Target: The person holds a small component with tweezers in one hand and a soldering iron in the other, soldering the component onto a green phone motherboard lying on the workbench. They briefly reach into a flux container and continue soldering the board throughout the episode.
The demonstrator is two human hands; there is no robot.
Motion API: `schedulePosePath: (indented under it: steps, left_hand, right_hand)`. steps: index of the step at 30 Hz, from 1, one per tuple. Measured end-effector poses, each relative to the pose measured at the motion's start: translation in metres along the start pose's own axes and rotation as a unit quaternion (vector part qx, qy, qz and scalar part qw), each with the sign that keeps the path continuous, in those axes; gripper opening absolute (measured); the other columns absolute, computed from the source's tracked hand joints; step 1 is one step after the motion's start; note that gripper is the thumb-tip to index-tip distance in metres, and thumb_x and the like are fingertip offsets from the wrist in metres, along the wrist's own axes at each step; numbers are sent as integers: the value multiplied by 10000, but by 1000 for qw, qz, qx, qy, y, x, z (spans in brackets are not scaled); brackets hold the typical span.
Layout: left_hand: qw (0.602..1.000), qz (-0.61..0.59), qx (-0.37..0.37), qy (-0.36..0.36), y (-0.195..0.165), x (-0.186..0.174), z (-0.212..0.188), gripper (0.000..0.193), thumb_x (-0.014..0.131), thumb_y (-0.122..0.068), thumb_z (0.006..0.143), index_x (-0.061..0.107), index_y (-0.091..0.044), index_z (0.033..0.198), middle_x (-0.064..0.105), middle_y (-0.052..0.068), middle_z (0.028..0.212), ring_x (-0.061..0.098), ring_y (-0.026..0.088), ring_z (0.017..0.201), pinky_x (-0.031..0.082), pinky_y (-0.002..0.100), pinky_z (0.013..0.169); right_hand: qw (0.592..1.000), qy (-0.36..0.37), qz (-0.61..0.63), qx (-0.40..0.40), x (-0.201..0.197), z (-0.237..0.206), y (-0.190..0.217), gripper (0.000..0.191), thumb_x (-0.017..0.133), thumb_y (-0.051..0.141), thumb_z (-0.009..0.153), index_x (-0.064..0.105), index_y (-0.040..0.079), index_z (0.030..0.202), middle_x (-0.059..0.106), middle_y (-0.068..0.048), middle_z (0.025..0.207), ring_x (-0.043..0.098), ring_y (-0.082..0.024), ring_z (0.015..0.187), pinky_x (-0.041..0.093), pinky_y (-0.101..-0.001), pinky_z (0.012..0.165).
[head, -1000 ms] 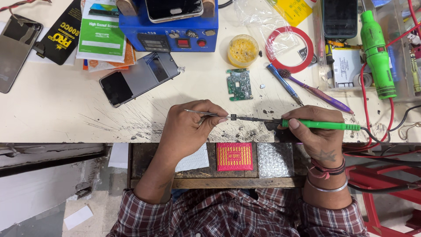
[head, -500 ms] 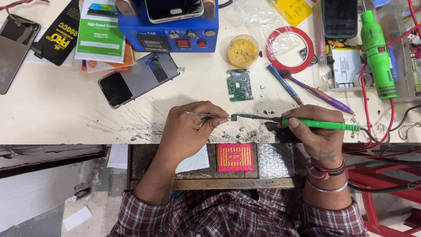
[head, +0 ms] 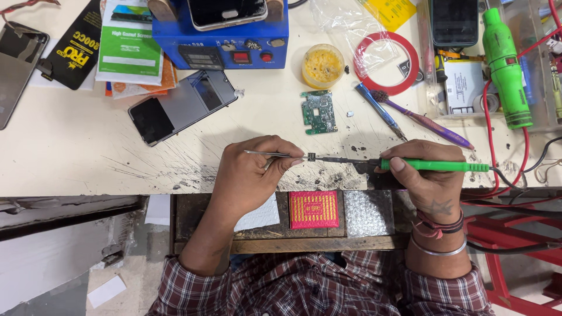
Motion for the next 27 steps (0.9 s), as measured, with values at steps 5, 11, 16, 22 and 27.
schedulePosePath:
  steps: [5, 11, 16, 22, 27]
  left_hand:
    - [1000, 3, 30, -8, -2, -1, -1, 69, 790, -134, 900, 770, -89, 949, 789, 48, 931, 778, 182, 800, 590, 304, 668]
    - [1000, -7, -2, -4, 1, 0, -1, 76, 785, -130, 887, 771, -86, 949, 791, 47, 920, 786, 179, 791, 592, 303, 650]
    - [1000, 1, -4, -3, 3, 1, -1, 60, 777, -130, 891, 778, -87, 933, 797, 38, 943, 784, 174, 784, 586, 298, 649]
    - [1000, -2, 7, -10, 5, 2, -2, 62, 777, -137, 898, 780, -85, 931, 799, 31, 948, 785, 168, 794, 589, 289, 661]
    - [1000, -8, -11, -5, 6, 2, -1, 83, 783, -152, 885, 777, -93, 943, 798, 34, 922, 784, 158, 776, 590, 287, 646]
  right_hand:
    - [1000, -4, 11, 0, 1, 0, 0, 113, 694, 38, 981, 712, -72, 1005, 743, -145, 924, 724, -172, 768, 600, -275, 748]
    - [1000, -6, 9, 15, 3, 0, -1, 118, 687, 31, 957, 721, -76, 992, 749, -151, 920, 727, -178, 769, 600, -271, 736]
    - [1000, -2, 8, 15, 3, 0, -3, 114, 690, 24, 940, 727, -74, 984, 755, -155, 920, 739, -181, 764, 602, -272, 726]
    - [1000, 4, 9, 4, 4, 1, -5, 112, 695, 24, 940, 732, -71, 985, 756, -152, 907, 737, -177, 759, 600, -271, 722]
    - [1000, -2, 18, 9, 4, 1, -6, 112, 695, 22, 938, 730, -73, 985, 756, -153, 915, 737, -177, 762, 603, -275, 727]
Point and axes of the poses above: each hand's wrist, its own z-axis towards the middle knuckle, its own x-axis out of the palm, y = z × x, the point moved 5 cm from there along z, towards the middle knuckle
